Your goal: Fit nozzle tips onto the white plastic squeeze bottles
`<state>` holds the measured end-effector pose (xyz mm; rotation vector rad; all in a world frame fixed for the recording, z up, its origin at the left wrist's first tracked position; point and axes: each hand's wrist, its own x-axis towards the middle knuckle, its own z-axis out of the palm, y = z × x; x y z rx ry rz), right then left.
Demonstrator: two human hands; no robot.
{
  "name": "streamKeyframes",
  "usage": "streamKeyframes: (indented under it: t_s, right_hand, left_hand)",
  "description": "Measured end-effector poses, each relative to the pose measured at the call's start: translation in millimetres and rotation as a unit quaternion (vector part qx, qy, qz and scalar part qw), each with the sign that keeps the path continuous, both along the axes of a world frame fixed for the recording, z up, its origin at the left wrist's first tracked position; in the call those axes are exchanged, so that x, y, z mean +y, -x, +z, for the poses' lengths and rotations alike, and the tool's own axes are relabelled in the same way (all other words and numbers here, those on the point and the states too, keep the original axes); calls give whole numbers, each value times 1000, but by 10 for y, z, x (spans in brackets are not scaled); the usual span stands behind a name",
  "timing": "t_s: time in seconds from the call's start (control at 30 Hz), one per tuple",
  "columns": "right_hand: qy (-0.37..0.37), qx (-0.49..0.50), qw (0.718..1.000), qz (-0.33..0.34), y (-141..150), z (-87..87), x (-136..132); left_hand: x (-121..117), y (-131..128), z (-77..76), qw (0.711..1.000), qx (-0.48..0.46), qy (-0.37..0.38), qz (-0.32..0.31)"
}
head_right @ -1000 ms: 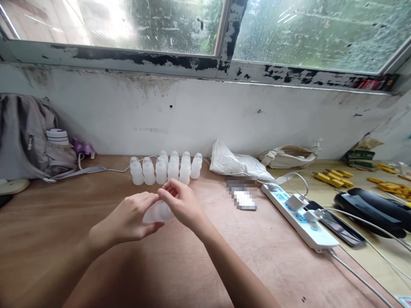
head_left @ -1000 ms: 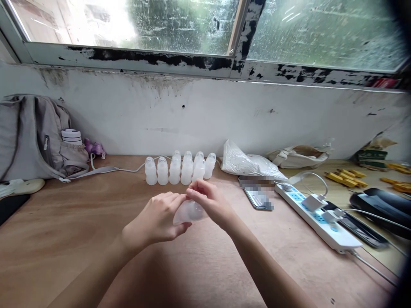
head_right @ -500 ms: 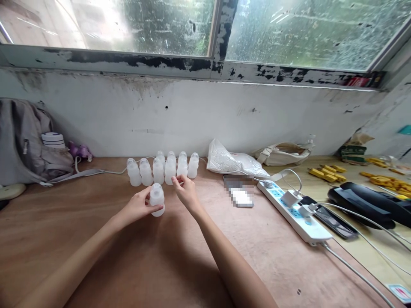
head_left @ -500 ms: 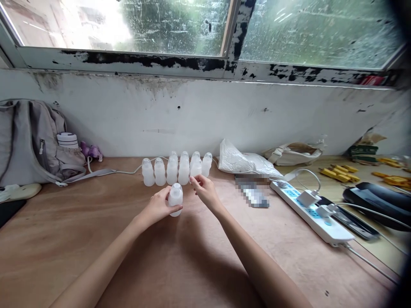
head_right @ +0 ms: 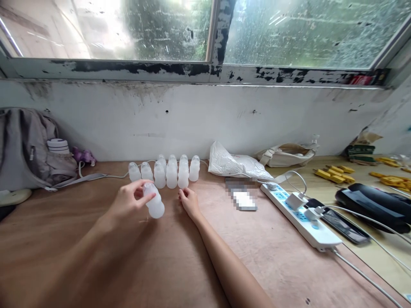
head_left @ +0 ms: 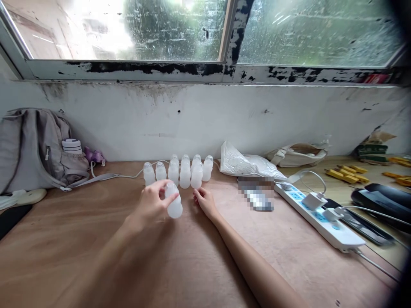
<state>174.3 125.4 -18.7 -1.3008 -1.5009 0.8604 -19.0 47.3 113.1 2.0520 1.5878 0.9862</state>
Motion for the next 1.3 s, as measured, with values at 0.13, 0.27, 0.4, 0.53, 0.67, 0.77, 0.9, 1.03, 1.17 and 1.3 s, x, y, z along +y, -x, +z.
streamKeyframes:
  t_s: [0.13, 0.27, 0.4, 0.53, 0.67, 0.77, 0.9, 1.03, 1.17, 1.3]
  right_hand:
    - [4, -2, 1000, -1, 3, -1, 7]
    - [6, 0, 1000, 0, 8, 2, 16]
    - [0, -1, 1000, 1, 4, -19, 26]
    - [-8, -4, 1000, 4, -5, -44, 29]
    - [-15, -7, 1000, 7, -7, -41, 23]
    - [-21, -10, 1000, 6, -5, -34, 21]
    - [-26, -15, 1000, 0, -1, -48, 33]
    - [-28, -20, 999, -5, 2, -70, 51]
    - [-29, -25, 999, -6, 4, -77, 56]
    - [-30, -28, 999, -9, 6, -70, 53]
  left_hand:
    - [238, 179, 694, 995, 50, -72, 43]
    - [793, 360, 1251, 976, 144, -127, 101]
    - [1422, 500, 1167, 979, 150, -70, 116]
    - [1737, 518, 684, 985, 143, 42, 88]
    - [1795, 397, 322, 979, 168, 98, 67]
    - [1819, 289, 234, 971, 190, 134, 48]
    - [1848, 209, 225, 963, 213, 158, 42]
    - [1848, 212, 236, 963, 218, 155, 39]
    - [1770, 192, 353, 977, 195, 66, 60]
    - [1385, 62, 419, 983, 145, -70, 83]
